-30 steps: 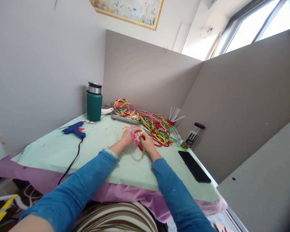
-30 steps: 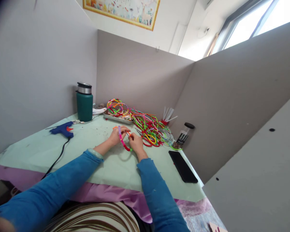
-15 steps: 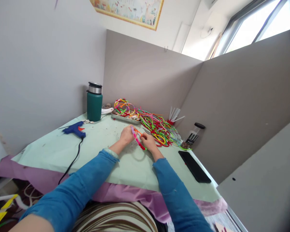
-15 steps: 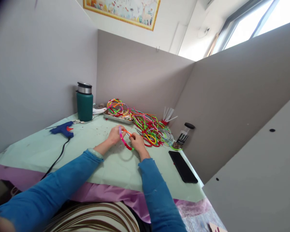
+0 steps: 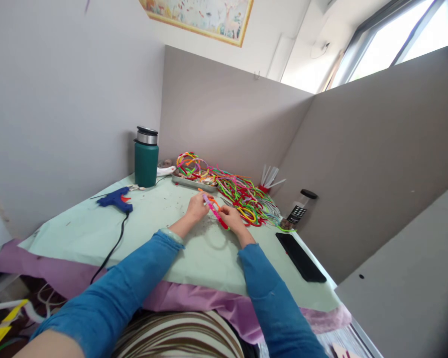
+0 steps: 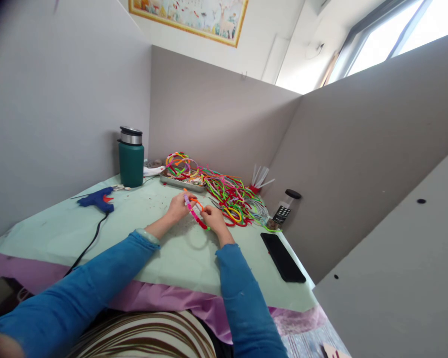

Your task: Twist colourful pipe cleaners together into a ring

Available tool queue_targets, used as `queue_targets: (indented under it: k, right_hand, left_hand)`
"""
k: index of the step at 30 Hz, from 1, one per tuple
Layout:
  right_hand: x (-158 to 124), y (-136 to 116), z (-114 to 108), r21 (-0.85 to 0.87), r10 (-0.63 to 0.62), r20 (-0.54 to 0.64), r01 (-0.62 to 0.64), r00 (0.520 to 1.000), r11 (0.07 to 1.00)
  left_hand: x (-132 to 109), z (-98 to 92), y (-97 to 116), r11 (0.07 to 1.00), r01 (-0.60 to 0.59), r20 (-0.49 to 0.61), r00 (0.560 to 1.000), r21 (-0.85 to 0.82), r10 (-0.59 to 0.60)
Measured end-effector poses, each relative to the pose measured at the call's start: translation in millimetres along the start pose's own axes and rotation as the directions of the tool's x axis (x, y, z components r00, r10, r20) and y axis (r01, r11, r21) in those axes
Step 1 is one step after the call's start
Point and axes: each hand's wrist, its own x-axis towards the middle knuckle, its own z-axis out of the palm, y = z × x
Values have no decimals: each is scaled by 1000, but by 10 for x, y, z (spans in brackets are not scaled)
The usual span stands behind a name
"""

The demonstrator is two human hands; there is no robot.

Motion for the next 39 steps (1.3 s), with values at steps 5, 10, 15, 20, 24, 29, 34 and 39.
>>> queue_targets:
  k: [5,10,15,20,24,29,34,39]
  right_hand:
    - [1,-6,-17,83,31,30,-34,999,996]
    - [-4,-44,-16,243,85,98,-106,992,964]
    - [-37,-115,-54,371,168,180,-225,969,901]
    - [-90,-196,-148,450,149,346,-303,926,840]
    - [-107,-221,-211,436,192,395,-368,898,821]
    - [-103,-185,-228,410,208,430,-396,878,822]
    - [-96,-122,-218,395,195,507,-427,840,814]
    - [-87,-98,-227,442,161,533,-435,831,785]
  left_hand:
    - [18,-2,-5,966,217,64,976,-142,-210]
    - [54,75,-156,933,208,-4,976,-293,-219]
    - [73,81,-196,897,223,35,973,-383,-227]
    - [64,48,-169,906,241,87,971,-348,-225]
    - [57,9,-142,969,169,52,985,-178,-162]
    - [53,-56,-79,997,38,-44,998,-60,-41]
    - [75,-56,-86,950,217,78,976,-223,-204]
    - [82,-69,-36,763,358,254,932,-539,-259]
